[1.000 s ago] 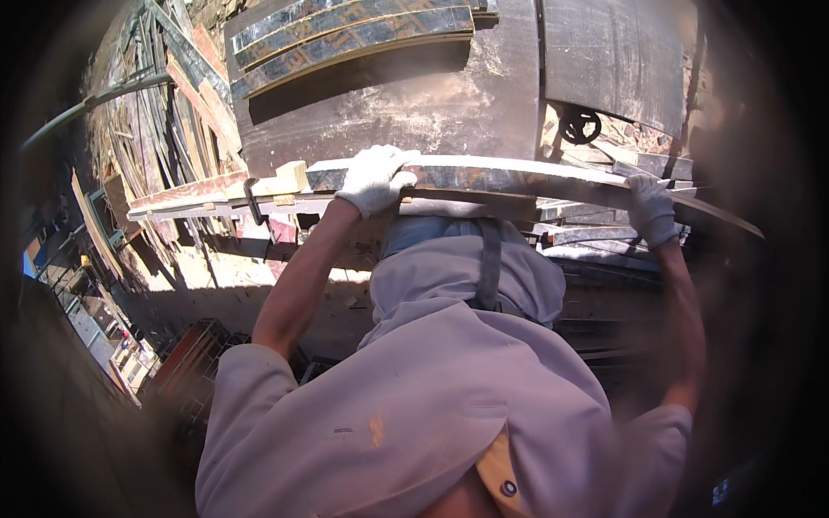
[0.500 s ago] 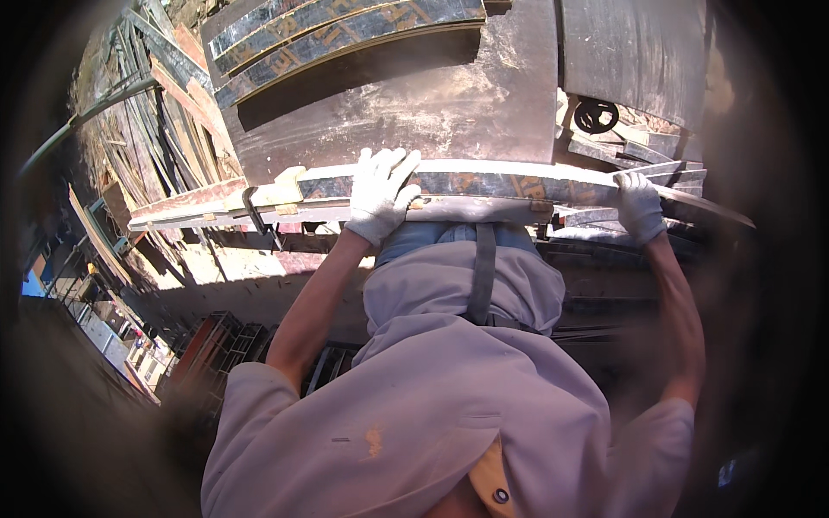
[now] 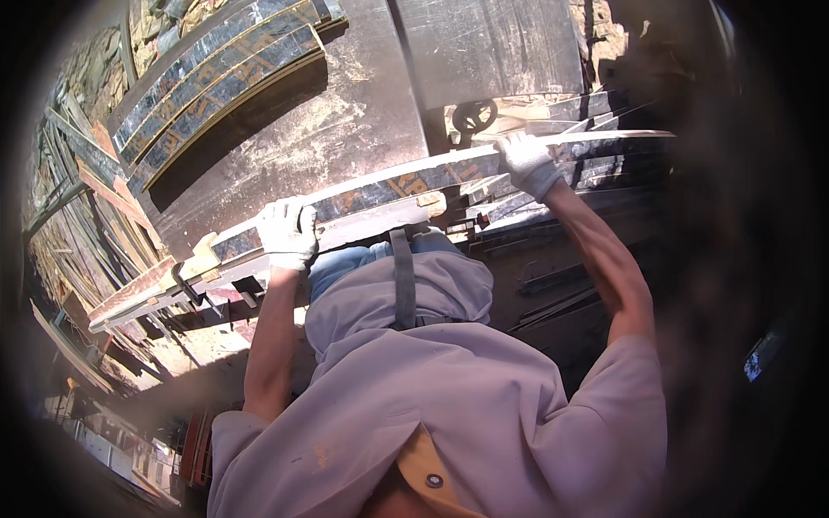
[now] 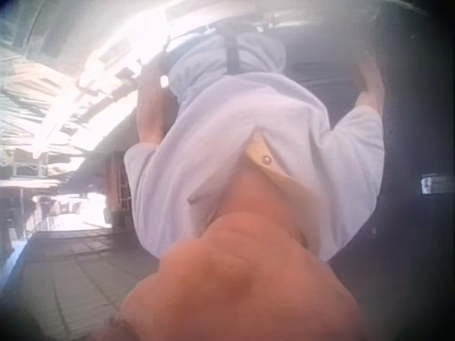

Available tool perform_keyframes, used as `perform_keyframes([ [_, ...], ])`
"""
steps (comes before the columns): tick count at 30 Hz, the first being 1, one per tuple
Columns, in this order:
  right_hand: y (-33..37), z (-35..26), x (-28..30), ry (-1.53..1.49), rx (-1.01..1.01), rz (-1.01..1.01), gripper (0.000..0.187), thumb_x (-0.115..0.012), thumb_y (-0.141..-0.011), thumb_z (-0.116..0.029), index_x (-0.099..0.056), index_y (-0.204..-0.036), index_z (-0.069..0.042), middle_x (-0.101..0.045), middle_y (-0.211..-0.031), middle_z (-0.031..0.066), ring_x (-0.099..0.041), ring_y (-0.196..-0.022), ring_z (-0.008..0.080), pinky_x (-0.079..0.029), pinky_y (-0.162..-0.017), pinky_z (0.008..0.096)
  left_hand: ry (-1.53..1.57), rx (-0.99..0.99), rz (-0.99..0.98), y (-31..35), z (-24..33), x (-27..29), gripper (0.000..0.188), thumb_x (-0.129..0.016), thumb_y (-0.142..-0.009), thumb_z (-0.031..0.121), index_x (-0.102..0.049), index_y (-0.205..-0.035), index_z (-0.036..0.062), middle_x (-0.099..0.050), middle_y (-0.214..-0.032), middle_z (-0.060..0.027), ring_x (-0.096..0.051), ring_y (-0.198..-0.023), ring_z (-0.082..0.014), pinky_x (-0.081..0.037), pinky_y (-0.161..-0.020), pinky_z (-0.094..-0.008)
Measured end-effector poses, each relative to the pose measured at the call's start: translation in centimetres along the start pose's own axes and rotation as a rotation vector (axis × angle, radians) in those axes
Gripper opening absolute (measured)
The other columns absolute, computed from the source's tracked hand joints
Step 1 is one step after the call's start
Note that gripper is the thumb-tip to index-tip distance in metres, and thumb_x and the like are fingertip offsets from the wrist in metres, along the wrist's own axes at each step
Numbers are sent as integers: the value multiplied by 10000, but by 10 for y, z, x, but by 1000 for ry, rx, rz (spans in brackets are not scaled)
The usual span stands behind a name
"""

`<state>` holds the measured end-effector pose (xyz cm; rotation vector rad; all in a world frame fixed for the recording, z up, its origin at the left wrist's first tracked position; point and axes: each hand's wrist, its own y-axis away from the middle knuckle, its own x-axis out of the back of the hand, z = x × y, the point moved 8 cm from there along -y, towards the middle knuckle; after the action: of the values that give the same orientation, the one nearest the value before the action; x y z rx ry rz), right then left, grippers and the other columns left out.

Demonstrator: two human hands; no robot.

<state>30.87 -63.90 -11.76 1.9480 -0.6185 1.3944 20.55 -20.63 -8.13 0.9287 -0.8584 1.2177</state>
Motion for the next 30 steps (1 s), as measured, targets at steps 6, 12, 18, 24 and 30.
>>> perform_keyframes([
  [6,9,-9,-4,19,-116,-125,347,-631,-835,-51,-590,-1178,-16,-623,-1055,189,-624,-1057,385,-512,-908,473,-95,-54,56,8,3,0,174,-655,-962,302,-700,-1056,162,-665,-991,-78,-624,-981,-317,-440,-913,-475],
  [12,21,-13,-19,170,-130,28,336,-727,-747,-75,-611,-1059,-28,-628,-988,179,-642,-935,353,-522,-772,472,-103,-78,103,12,7,1,178,-638,-989,303,-709,-1065,159,-678,-1001,-75,-625,-1005,-321,-441,-985,-495],
  [18,23,-26,-7,192,-164,-41,381,-747,-699,-41,-623,-1057,-6,-653,-1014,211,-669,-963,388,-542,-805,493,-87,-188,86,18,12,-2,304,-610,-1028,319,-711,-1265,157,-696,-1040,-95,-639,-1023,-326,-464,-978,-480],
  [24,26,-29,-13,181,-153,6,375,-739,-685,-35,-623,-1039,13,-664,-978,236,-678,-940,413,-554,-809,492,-135,-204,150,22,5,-3,235,-569,-1055,309,-724,-1147,157,-688,-1024,-88,-631,-994,-321,-462,-857,-446],
  [30,27,-37,-9,174,-141,-21,398,-722,-666,-31,-639,-1048,44,-674,-964,259,-687,-912,433,-570,-776,503,-160,-220,177,27,0,-5,236,-564,-1056,295,-733,-1113,140,-682,-992,-88,-630,-965,-319,-461,-834,-442],
])
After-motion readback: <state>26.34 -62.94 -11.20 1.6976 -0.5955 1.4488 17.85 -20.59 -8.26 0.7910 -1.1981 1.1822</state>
